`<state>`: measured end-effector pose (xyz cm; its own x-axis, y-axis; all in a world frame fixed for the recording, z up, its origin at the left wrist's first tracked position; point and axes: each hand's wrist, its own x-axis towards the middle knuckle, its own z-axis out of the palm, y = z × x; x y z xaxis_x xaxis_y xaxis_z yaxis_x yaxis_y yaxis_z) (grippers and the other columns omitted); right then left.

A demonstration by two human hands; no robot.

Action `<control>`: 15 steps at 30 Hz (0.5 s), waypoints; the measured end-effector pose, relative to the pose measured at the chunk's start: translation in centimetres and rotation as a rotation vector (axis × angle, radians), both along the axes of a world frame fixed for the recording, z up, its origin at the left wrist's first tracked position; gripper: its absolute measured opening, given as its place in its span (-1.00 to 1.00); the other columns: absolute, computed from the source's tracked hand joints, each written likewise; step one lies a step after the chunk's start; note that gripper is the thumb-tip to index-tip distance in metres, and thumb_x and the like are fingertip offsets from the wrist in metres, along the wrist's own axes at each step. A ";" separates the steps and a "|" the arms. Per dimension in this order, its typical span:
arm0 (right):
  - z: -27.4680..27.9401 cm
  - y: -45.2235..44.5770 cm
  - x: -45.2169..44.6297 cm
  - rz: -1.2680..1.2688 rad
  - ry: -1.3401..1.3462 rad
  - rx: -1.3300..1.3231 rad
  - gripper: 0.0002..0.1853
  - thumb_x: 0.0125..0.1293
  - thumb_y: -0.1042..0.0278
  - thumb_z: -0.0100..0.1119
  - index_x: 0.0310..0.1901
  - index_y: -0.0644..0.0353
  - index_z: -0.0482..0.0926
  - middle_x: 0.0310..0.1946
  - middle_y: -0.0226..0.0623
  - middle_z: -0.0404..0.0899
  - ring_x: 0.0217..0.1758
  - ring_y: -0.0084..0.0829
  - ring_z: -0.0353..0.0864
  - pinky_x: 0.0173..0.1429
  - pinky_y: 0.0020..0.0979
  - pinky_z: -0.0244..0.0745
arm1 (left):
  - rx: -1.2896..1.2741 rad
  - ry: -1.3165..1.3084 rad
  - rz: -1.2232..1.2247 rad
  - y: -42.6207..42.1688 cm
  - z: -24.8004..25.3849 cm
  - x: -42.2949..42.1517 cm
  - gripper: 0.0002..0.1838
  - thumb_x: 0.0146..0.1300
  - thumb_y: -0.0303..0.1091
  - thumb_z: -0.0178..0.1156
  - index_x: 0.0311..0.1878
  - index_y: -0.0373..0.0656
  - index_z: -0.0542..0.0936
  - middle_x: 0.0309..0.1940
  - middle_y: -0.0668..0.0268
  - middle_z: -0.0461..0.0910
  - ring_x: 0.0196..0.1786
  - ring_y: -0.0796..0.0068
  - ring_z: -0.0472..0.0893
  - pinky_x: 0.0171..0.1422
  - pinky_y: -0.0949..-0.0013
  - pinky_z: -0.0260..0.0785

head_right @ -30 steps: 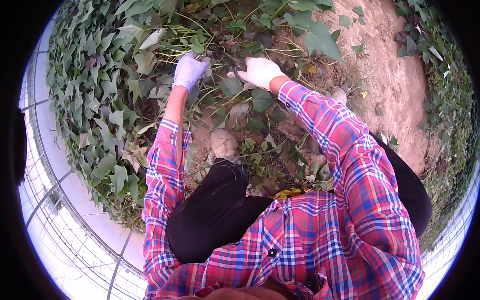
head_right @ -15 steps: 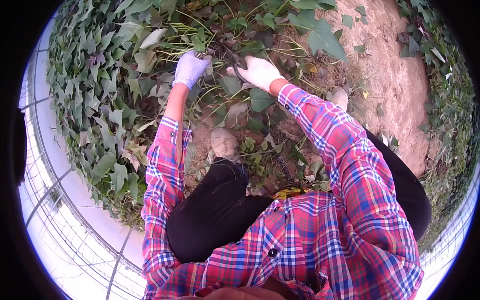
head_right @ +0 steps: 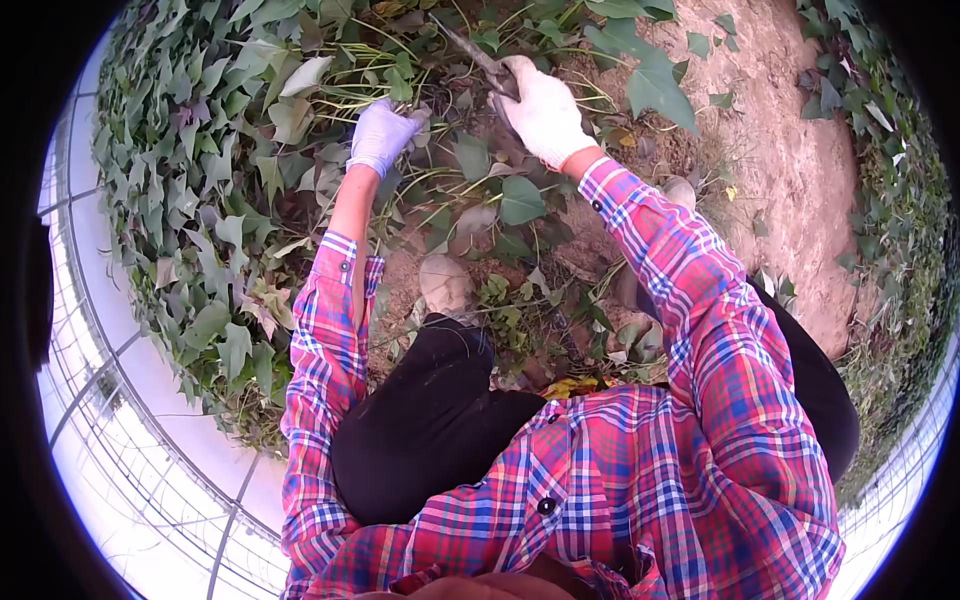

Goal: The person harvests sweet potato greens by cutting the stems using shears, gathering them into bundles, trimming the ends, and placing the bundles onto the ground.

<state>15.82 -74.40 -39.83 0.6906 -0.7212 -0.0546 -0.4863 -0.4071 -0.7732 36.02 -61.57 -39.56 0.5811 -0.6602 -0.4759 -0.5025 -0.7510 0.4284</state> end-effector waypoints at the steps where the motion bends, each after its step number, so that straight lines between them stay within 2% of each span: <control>1: -0.7 -0.7 0.6 0.005 -0.004 -0.044 -0.52 0.21 0.16 0.26 0.12 0.15 0.42 -0.27 -0.02 0.63 -0.20 0.03 0.63 -0.10 -0.14 0.52 | 0.001 0.012 0.017 0.0 0.0 0.0 -0.55 0.08 0.00 0.34 -0.09 -0.14 0.64 -0.30 0.09 0.69 -0.21 0.10 0.67 -0.05 0.20 0.49; 3: -2.3 -1.7 1.6 0.041 0.013 -0.102 -0.53 0.21 0.23 0.22 0.14 0.12 0.39 -0.23 0.01 0.62 -0.16 0.06 0.61 -0.07 -0.06 0.49 | -0.071 0.042 0.022 0.5 -0.5 0.0 -0.53 0.05 0.00 0.39 -0.11 -0.18 0.64 -0.28 0.09 0.70 -0.19 0.10 0.67 -0.05 0.23 0.49; 5: -3.6 -1.9 2.8 0.092 0.117 -0.166 -0.58 0.20 0.23 0.18 0.07 0.15 0.40 -0.25 0.02 0.61 -0.15 0.06 0.60 -0.05 -0.04 0.48 | -0.088 0.104 0.065 0.8 -1.1 0.0 -0.52 0.05 -0.02 0.38 -0.12 -0.23 0.64 -0.31 0.09 0.70 -0.23 0.14 0.69 -0.06 0.25 0.49; 6: -4.2 -1.8 3.5 0.097 0.073 -0.171 -0.54 0.24 0.22 0.15 0.16 0.09 0.37 -0.22 0.05 0.61 -0.13 0.07 0.59 -0.06 -0.03 0.48 | -0.168 0.123 0.065 1.2 -1.9 0.2 -0.55 0.07 -0.05 0.38 -0.13 -0.25 0.63 -0.34 0.10 0.70 -0.29 0.19 0.69 -0.13 0.28 0.50; 7: -5.5 -1.6 3.9 0.102 0.079 -0.184 -0.54 0.23 0.22 0.15 0.16 0.08 0.37 -0.23 0.05 0.61 -0.13 0.08 0.59 -0.07 -0.03 0.48 | -0.246 0.142 0.066 1.6 -2.6 0.3 -0.57 0.08 -0.09 0.38 -0.15 -0.26 0.63 -0.37 0.11 0.70 -0.35 0.25 0.70 -0.20 0.30 0.51; 8: -5.5 -1.3 4.3 0.108 0.084 -0.197 -0.54 0.23 0.23 0.15 0.16 0.08 0.37 -0.24 0.05 0.61 -0.14 0.08 0.60 -0.07 -0.03 0.48 | -0.226 0.300 0.200 1.5 -0.8 -0.5 -0.65 0.12 -0.18 0.38 -0.17 -0.27 0.65 -0.42 0.17 0.70 -0.49 0.44 0.67 -0.37 0.39 0.48; 10: -5.1 -1.4 3.5 0.123 0.152 -0.156 -0.52 0.20 0.25 0.17 0.17 0.08 0.39 -0.17 0.04 0.61 -0.08 0.04 0.60 0.00 -0.09 0.49 | -0.272 0.351 0.215 2.1 -0.9 -0.5 -0.69 0.14 -0.24 0.37 -0.16 -0.28 0.65 -0.43 0.21 0.69 -0.52 0.51 0.64 -0.42 0.45 0.45; 12: -2.5 -0.9 2.4 0.072 0.099 0.073 -0.51 0.18 0.26 0.19 0.17 0.06 0.41 -0.06 0.07 0.58 -0.03 0.02 0.59 0.05 -0.17 0.50 | -0.378 0.486 0.252 2.4 -0.5 -0.7 -0.74 0.17 -0.33 0.36 -0.13 -0.28 0.66 -0.42 0.30 0.68 -0.54 0.62 0.58 -0.46 0.53 0.42; 13: -0.9 0.0 1.6 0.046 0.030 0.173 -0.50 0.17 0.36 0.23 0.17 0.17 0.40 0.00 0.00 0.59 -0.09 -0.11 0.66 0.02 -0.29 0.53 | -0.422 0.544 0.258 2.4 -0.3 -0.8 -0.74 0.17 -0.33 0.37 -0.12 -0.26 0.66 -0.41 0.32 0.69 -0.51 0.62 0.59 -0.46 0.53 0.42; 15: 0.0 2.6 0.8 0.026 -0.300 0.416 -0.51 0.17 0.46 0.27 0.14 0.30 0.39 -0.11 -0.21 0.64 -0.29 -0.37 0.66 -0.17 -0.41 0.54 | -0.504 0.683 0.286 2.5 1.1 -2.1 -0.72 0.15 -0.29 0.41 -0.11 -0.19 0.68 -0.39 0.39 0.67 -0.47 0.69 0.55 -0.45 0.56 0.36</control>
